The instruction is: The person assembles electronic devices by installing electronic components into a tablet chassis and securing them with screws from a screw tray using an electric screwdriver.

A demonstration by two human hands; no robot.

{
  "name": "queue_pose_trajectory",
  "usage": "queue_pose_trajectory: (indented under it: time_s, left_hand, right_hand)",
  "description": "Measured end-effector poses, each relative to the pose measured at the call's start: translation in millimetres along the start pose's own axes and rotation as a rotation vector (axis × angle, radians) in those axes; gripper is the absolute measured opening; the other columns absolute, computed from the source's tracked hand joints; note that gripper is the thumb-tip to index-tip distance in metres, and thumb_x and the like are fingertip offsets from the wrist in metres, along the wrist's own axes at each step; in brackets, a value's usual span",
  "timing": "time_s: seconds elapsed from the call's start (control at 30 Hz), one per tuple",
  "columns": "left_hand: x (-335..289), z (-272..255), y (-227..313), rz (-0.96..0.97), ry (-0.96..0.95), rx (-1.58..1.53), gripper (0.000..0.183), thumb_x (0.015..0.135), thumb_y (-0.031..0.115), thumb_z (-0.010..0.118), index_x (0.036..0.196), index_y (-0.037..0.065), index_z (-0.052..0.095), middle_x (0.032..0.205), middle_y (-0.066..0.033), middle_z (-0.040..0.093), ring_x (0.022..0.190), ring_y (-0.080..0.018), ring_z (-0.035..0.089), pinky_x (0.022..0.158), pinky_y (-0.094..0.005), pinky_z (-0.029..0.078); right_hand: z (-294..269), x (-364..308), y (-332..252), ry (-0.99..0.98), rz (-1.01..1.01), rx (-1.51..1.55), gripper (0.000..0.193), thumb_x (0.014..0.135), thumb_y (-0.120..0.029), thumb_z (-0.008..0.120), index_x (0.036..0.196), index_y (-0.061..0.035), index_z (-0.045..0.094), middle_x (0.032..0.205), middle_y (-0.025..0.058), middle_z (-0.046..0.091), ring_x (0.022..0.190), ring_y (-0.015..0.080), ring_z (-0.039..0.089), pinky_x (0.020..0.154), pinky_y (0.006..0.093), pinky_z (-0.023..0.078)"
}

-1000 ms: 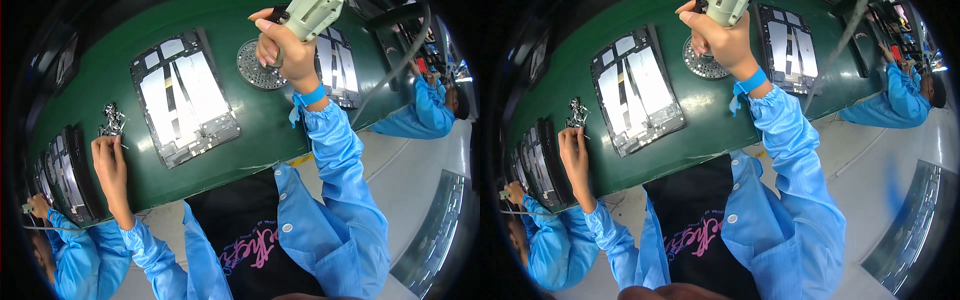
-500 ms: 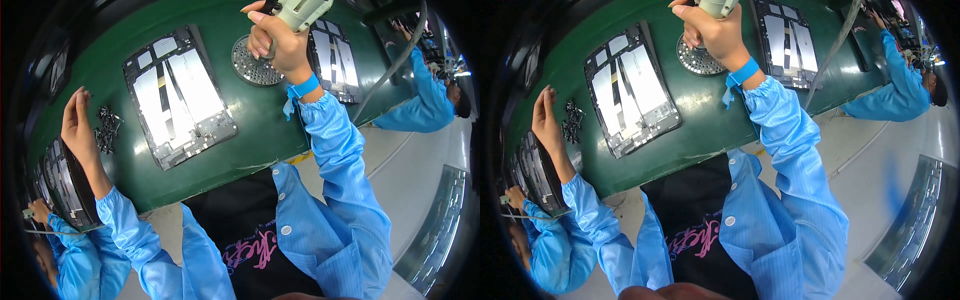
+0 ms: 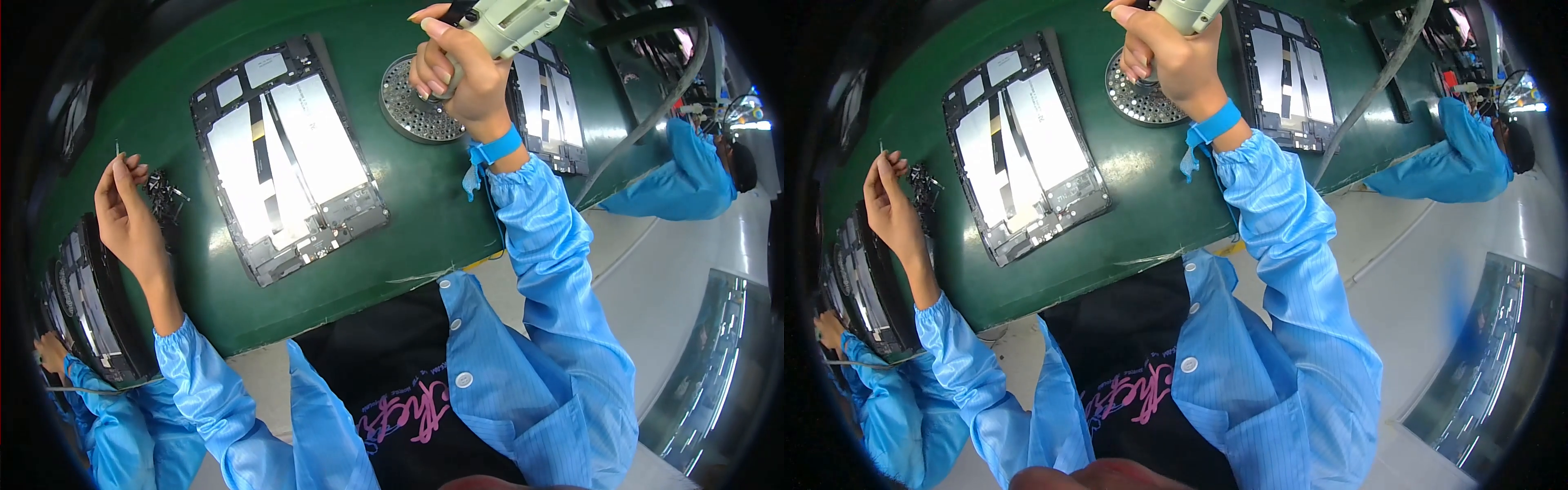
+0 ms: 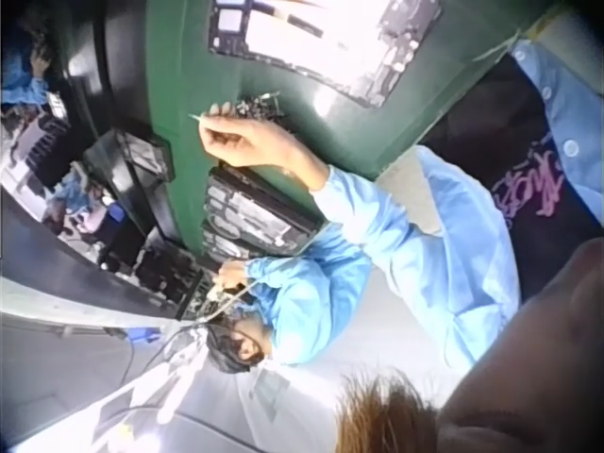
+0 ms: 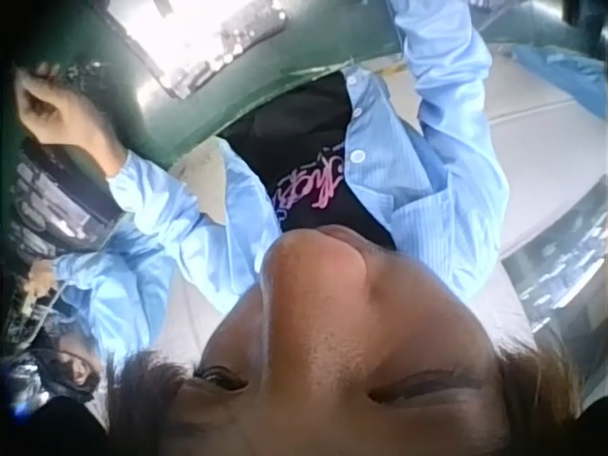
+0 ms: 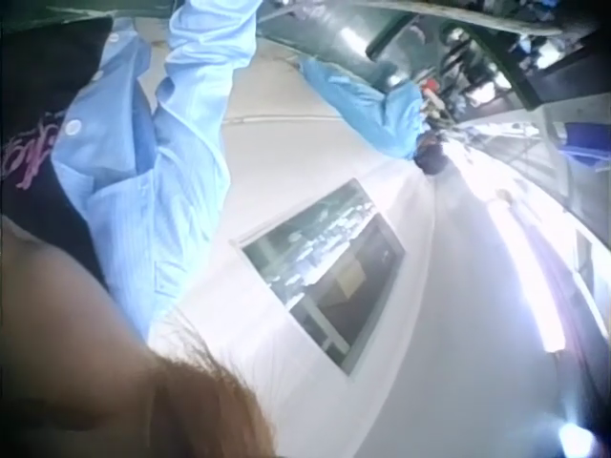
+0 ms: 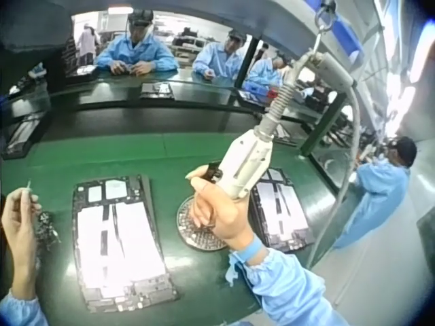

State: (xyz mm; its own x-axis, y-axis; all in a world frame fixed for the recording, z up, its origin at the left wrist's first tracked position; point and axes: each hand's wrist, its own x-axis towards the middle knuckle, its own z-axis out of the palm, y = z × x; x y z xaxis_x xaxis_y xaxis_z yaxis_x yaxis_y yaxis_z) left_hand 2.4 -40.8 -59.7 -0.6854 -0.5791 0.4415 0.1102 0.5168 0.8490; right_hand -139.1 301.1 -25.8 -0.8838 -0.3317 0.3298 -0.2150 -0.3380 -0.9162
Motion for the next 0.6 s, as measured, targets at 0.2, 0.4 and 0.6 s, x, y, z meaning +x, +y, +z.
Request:
queue_pose_trajectory:
  time_s: [0.2,0.4,0.6]
  left_hand:
    - [2,-3,-5,0.022,-0.087,-0.103,0.026,0.102,0.015,0.056,0.118,-0.005,0.062,0.116,-0.0155,0.068,0.101,-0.0178,0.067,0.093,-0.0311,0.053]
    - [8,7,18,-0.151,-0.241,-0.104,0.027,0.097,0.016,0.064,0.114,-0.003,0.070,0.118,-0.0151,0.069,0.106,-0.0188,0.065,0.096,-0.0304,0.050]
    - [58,37,9,-0.260,-0.582,-0.052,0.035,0.092,0.019,0.070,0.119,-0.003,0.069,0.113,-0.0117,0.071,0.102,-0.0157,0.063,0.093,-0.0261,0.047]
  right_hand:
    - [0,3,2,-0.010,0.029,0.021,0.020,0.093,-0.012,0.053,0.102,0.0026,0.062,0.051,0.0004,0.035,0.040,0.0119,0.037,0.041,0.0306,0.036]
    - [-3,0,2,0.002,0.070,0.086,0.027,0.097,-0.018,0.050,0.111,0.0032,0.058,0.052,-0.0020,0.033,0.041,0.0108,0.035,0.043,0.0299,0.037]
    - [10,-2,-16,-0.012,0.026,0.185,0.020,0.093,-0.009,0.056,0.102,0.0071,0.064,0.051,0.0015,0.041,0.040,0.0116,0.040,0.041,0.0283,0.037]
